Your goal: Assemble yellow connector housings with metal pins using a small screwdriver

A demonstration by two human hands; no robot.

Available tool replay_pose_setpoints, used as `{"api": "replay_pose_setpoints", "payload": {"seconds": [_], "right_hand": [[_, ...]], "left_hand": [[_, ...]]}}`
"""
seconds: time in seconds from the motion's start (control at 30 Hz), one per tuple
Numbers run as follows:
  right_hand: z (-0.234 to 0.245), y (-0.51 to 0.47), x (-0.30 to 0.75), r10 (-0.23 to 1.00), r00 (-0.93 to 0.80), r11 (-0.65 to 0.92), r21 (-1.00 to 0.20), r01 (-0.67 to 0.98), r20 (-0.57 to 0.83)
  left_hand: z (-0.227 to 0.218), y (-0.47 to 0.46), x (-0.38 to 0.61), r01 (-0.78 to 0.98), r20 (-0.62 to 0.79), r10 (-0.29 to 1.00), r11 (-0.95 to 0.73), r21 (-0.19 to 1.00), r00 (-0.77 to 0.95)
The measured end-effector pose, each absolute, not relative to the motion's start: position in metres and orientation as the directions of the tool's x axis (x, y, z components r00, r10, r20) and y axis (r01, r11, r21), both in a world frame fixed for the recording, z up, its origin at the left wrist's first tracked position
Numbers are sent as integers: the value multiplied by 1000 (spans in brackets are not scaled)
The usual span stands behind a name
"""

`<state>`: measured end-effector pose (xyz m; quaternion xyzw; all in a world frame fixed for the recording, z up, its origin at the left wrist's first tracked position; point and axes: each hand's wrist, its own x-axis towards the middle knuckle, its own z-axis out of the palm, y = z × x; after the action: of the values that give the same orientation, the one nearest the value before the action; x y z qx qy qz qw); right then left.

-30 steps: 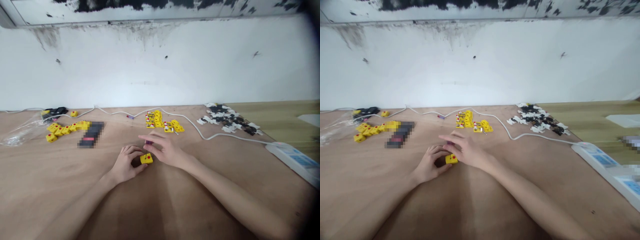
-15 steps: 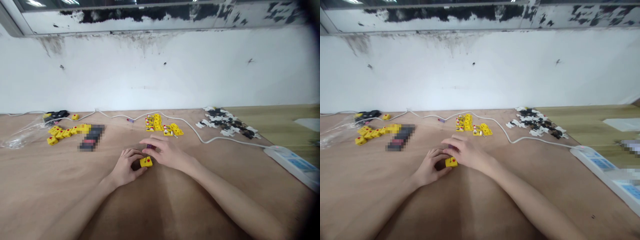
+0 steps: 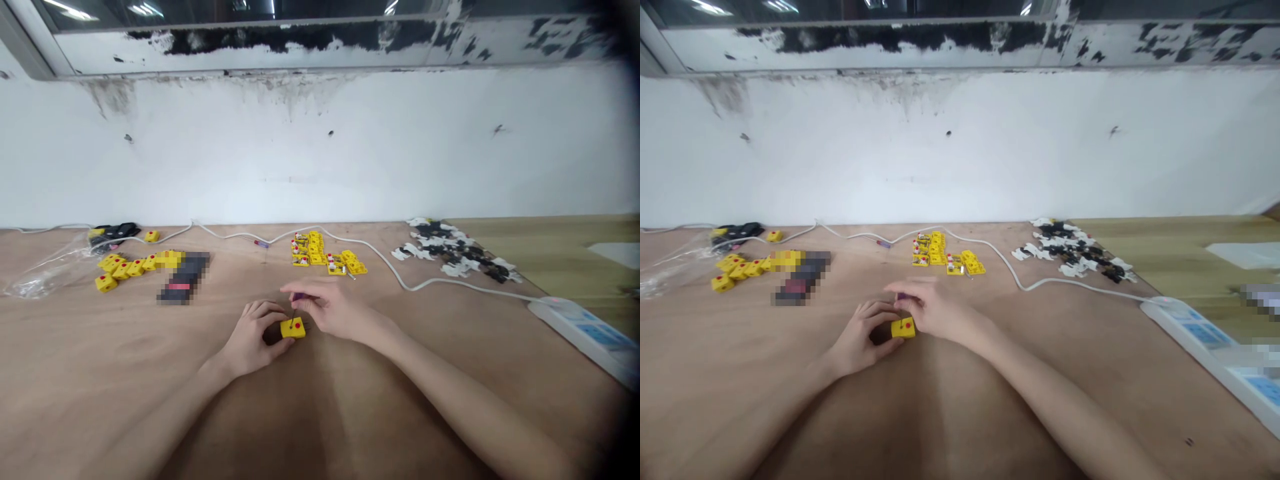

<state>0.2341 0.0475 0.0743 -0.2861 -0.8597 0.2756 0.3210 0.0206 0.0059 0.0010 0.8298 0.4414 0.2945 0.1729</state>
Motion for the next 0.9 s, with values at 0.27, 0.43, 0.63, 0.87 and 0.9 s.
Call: {"api": "replay_pose_setpoints", "payload": {"seconds": [0.27,0.43,0.63,0.87,0.9], "right_hand": [[115,44,252,587,-790,770,-422,478,176],[143,39,240,438,-898,899,-17,438,-36],[146,40,215,507,-857,857,160,489,-95],[140,48,219,297,-952,935,228,273,-78],[140,48,218,305,-947,934,226,277,-101]], "left_hand": [[4,7,20,639,313,843,-537,550,438],[5,7,20,632,308,841,-538,558,444],[5,7,20,634,299,840,-539,554,453],[5,7,20,633,311,839,-542,552,447],[5,8,20,631,308,838,-543,554,451]]}}
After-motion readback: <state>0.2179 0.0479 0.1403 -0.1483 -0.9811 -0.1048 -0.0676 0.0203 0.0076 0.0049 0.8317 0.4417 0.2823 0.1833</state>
